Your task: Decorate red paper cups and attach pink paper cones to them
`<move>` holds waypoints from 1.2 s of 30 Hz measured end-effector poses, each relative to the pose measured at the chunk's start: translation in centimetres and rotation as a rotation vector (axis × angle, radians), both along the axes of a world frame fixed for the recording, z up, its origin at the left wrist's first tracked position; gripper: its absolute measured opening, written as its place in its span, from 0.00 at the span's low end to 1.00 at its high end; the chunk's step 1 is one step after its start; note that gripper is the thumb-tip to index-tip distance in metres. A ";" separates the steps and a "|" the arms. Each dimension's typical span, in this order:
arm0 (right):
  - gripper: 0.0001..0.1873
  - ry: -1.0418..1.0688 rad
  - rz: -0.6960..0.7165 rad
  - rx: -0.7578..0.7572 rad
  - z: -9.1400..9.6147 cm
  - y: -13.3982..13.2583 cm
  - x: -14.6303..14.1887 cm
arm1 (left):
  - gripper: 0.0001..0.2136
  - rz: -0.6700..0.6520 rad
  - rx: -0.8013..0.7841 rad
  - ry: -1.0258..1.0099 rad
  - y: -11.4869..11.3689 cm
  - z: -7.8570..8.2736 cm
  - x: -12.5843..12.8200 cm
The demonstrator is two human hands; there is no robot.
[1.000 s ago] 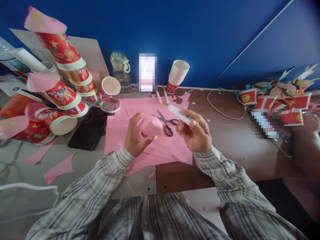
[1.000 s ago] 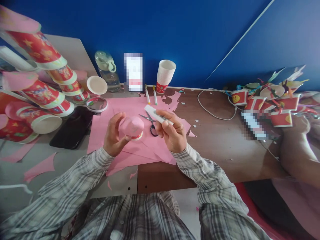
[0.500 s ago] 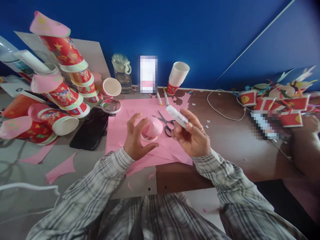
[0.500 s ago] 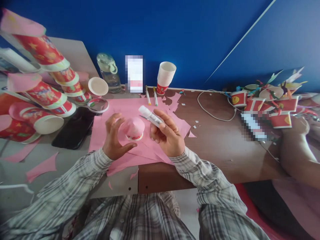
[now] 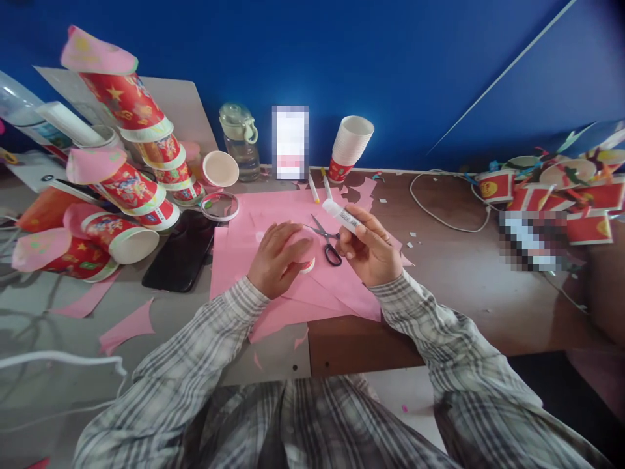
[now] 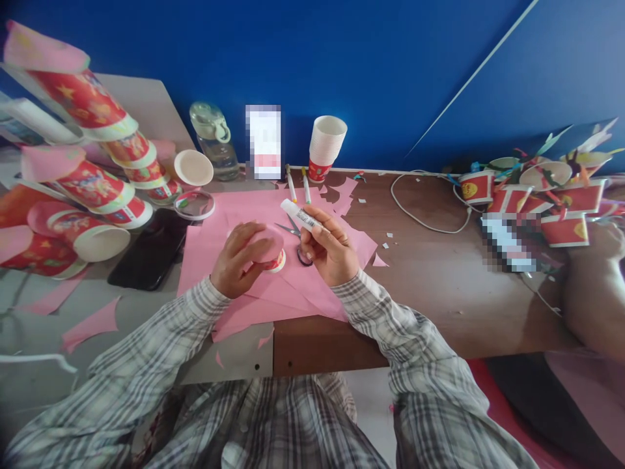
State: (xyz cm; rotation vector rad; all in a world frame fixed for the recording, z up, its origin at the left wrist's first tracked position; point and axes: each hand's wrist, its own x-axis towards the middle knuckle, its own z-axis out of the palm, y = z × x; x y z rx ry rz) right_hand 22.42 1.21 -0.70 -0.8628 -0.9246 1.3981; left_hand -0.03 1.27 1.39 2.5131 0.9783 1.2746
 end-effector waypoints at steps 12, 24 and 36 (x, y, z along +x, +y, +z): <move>0.30 -0.126 -0.094 0.023 -3.6 0.1 -1.6 | 0.15 0.022 -0.097 -0.204 -0.3 0.7 -0.1; 0.47 -0.566 -0.023 0.278 -9.0 -0.2 -1.5 | 0.12 -0.015 -0.339 -0.485 -0.7 1.0 0.0; 0.67 -0.848 -0.073 0.444 -11.3 -0.4 -2.9 | 0.10 -0.011 -0.500 -0.686 -1.1 1.0 0.5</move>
